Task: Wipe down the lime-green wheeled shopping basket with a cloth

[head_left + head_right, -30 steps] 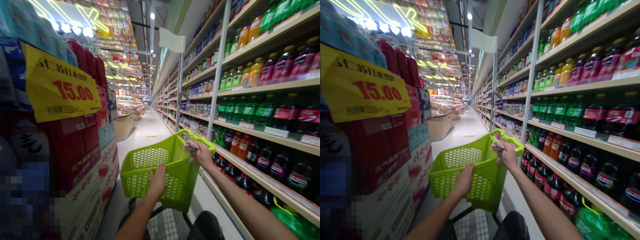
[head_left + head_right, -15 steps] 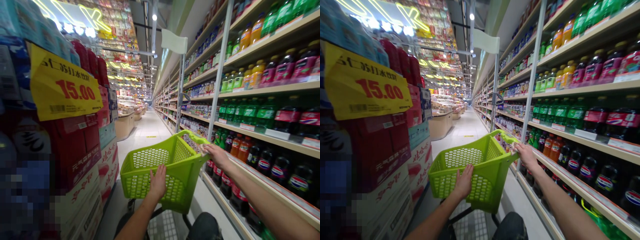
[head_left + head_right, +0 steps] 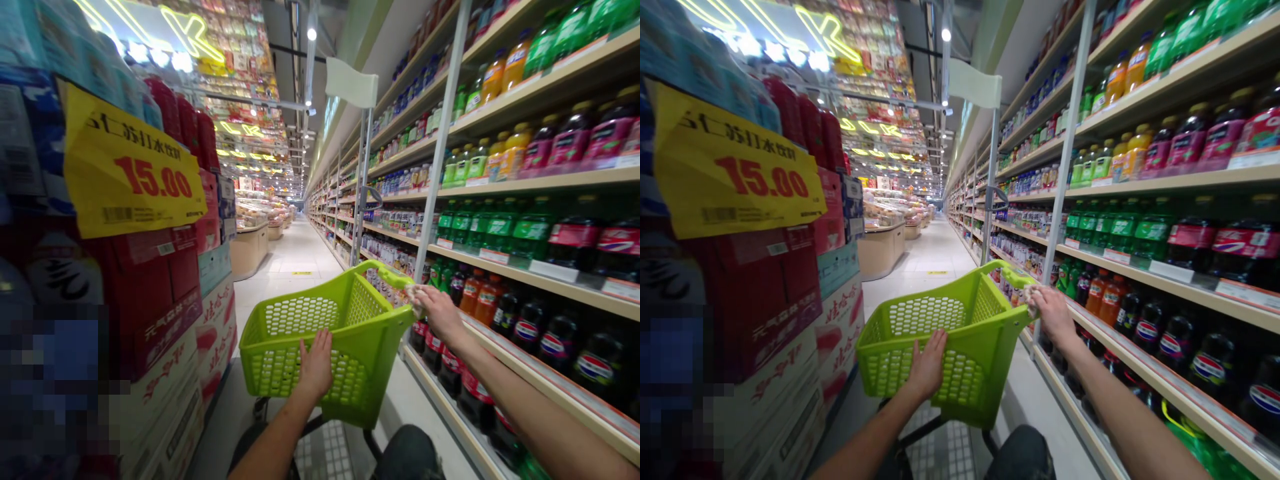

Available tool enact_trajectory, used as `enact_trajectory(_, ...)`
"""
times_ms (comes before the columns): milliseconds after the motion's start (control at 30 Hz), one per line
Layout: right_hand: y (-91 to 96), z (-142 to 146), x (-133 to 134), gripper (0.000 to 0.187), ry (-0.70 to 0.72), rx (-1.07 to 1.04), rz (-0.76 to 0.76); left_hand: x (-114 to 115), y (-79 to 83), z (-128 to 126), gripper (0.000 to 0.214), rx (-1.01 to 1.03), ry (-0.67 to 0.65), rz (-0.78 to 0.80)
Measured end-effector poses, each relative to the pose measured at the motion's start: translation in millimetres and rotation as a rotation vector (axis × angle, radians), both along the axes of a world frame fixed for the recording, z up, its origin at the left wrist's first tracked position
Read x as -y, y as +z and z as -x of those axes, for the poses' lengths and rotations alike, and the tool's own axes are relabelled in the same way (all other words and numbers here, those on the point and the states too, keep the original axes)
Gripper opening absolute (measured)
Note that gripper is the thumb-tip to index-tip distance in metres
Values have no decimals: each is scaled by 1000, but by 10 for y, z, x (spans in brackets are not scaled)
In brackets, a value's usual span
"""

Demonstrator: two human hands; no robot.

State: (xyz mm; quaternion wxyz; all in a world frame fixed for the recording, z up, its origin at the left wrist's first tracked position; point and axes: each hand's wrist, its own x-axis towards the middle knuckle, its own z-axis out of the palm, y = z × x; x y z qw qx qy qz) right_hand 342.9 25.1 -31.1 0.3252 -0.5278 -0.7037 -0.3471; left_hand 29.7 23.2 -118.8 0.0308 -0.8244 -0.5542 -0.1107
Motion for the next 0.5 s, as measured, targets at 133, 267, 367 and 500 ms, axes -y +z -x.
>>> enact_trajectory(133,-106,310,30,26,109,62,65,13,24,-15,84,-4,11,5)
enact_trajectory(267,-328,888,-19,23,165,186,126,-5,32,13,83,-23,-1,-1)
enact_trajectory(367,-255,687,-33,23,96,212,131,-12,33,26,84,-31,6,4)
enact_trajectory(500,-48,27,12,27,-63,100,45,8,33,1,83,-20,10,20)
